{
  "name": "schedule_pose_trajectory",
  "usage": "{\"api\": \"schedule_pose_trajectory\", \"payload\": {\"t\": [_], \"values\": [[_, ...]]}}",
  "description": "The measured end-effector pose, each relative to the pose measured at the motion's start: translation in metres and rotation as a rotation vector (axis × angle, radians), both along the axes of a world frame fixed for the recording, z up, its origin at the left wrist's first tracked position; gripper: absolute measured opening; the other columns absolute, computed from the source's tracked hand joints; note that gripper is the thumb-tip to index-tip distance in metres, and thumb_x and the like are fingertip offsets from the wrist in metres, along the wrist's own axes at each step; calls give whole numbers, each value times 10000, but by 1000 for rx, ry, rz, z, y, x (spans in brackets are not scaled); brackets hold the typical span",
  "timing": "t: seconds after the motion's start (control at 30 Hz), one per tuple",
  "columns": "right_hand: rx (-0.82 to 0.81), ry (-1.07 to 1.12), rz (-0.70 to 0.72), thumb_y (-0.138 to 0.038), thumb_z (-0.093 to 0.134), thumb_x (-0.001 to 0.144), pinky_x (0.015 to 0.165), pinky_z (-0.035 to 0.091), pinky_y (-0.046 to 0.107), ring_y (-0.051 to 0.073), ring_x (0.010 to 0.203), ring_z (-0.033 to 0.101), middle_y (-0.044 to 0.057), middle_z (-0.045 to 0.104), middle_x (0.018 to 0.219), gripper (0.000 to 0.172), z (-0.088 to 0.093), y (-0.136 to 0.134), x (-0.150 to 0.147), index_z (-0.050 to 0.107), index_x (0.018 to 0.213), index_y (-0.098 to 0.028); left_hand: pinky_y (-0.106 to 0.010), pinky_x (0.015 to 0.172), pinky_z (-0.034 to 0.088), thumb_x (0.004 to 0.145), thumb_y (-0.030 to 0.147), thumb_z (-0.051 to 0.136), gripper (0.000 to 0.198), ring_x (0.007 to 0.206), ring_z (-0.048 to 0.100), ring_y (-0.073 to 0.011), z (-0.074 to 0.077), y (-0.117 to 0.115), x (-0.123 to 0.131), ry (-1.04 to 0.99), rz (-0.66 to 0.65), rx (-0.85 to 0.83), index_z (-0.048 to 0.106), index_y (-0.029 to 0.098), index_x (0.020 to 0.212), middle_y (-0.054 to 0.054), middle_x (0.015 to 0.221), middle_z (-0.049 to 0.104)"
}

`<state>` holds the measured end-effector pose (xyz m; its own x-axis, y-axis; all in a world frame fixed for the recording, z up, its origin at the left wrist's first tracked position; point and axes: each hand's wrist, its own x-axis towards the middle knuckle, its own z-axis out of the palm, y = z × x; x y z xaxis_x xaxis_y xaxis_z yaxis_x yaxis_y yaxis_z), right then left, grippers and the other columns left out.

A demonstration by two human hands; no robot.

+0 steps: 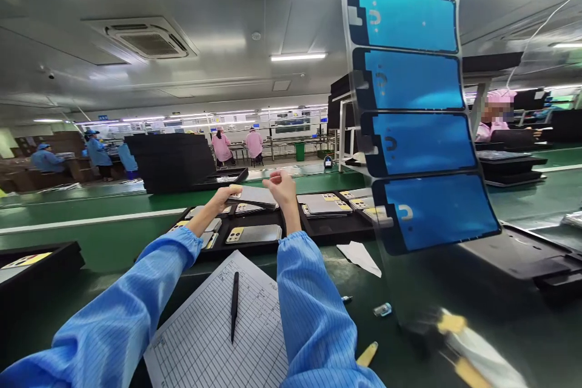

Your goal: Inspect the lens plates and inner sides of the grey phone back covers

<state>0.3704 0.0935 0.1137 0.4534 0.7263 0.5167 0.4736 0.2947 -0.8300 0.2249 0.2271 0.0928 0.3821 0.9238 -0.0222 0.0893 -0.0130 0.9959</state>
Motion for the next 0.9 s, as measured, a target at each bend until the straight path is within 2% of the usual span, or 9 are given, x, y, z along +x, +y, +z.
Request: {"api": "schedule_pose_trajectory", "payload": {"t": [0.2, 0.27, 0.43, 0.5, 0.57, 0.67, 0.73, 0.8, 0.9], "values": [[-132, -398, 213, -291, 543, 817, 948, 297, 518, 265, 1150, 419, 83, 465, 1241, 353, -3, 7, -51, 488, 1142, -164, -374, 766, 481, 832, 297, 488, 295, 911, 557, -176, 25, -32, -75, 39, -39, 47, 502, 141, 1082, -72, 1076, 543], [-159, -481, 351, -313, 594, 773, 931, 314, 506, 266, 1113, 451, 89, 496, 1201, 416, -10, 12, -78, 486, 1145, -160, -364, 752, 485, 832, 296, 488, 287, 892, 562, -169, 26, -45, -106, 75, -24, 31, 507, 138, 1071, -69, 1058, 550], [-94, -564, 667, -347, 789, 458, 877, 372, 414, 298, 1040, 488, 132, 544, 1122, 851, -27, 8, -149, 443, 1201, -122, -311, 676, 494, 833, 300, 487, 247, 782, 575, -135, 24, -89, -182, 106, 71, 5, 534, 124, 1000, -46, 946, 581], [-58, -549, 729, -358, 783, 445, 886, 356, 416, 314, 1062, 468, 153, 523, 1149, 890, -30, -1, -171, 423, 1219, -104, -278, 614, 487, 814, 324, 507, 245, 684, 576, -120, 23, -110, -207, 63, 105, 18, 556, 117, 935, -28, 829, 602], [-40, -514, 766, -359, 780, 445, 891, 346, 425, 322, 1067, 460, 162, 514, 1160, 899, -31, -11, -186, 416, 1224, -96, -276, 584, 483, 751, 394, 556, 306, 642, 589, -153, 21, -130, -224, -15, 107, 41, 586, 115, 872, -33, 728, 626], [-41, -414, 799, -389, 765, 482, 881, 359, 418, 303, 1047, 480, 134, 529, 1148, 869, -34, -26, -201, 408, 1231, -132, -330, 716, 488, 708, 561, 512, 498, 856, 599, -228, 9, -152, -238, -155, 36, 113, 566, 150, 984, -77, 904, 654], [-72, -316, 828, -415, 738, 536, 842, 396, 411, 281, 993, 526, 106, 574, 1078, 784, -40, -35, -209, 428, 1208, -157, -342, 829, 449, 613, 599, 587, 622, 1017, 539, -254, -5, -161, -240, -226, -8, 176, 511, 183, 1069, -78, 1053, 614], [-114, -200, 875, -412, 703, 602, 810, 434, 396, 255, 950, 566, 81, 607, 1028, 677, -52, -45, -218, 444, 1183, -179, -334, 900, 402, 501, 500, 727, 705, 1099, 482, -266, -24, -167, -240, -266, -29, 221, 473, 199, 1086, -78, 1112, 578], [-171, -29, 951, -371, 670, 665, 838, 449, 378, 227, 993, 572, 62, 608, 1072, 572, -73, -61, -231, 452, 1168, -208, -360, 902, 397, 581, 416, 712, 596, 1078, 500, -263, -51, -175, -239, -304, -51, 226, 444, 199, 1067, -93, 1096, 566]]}}
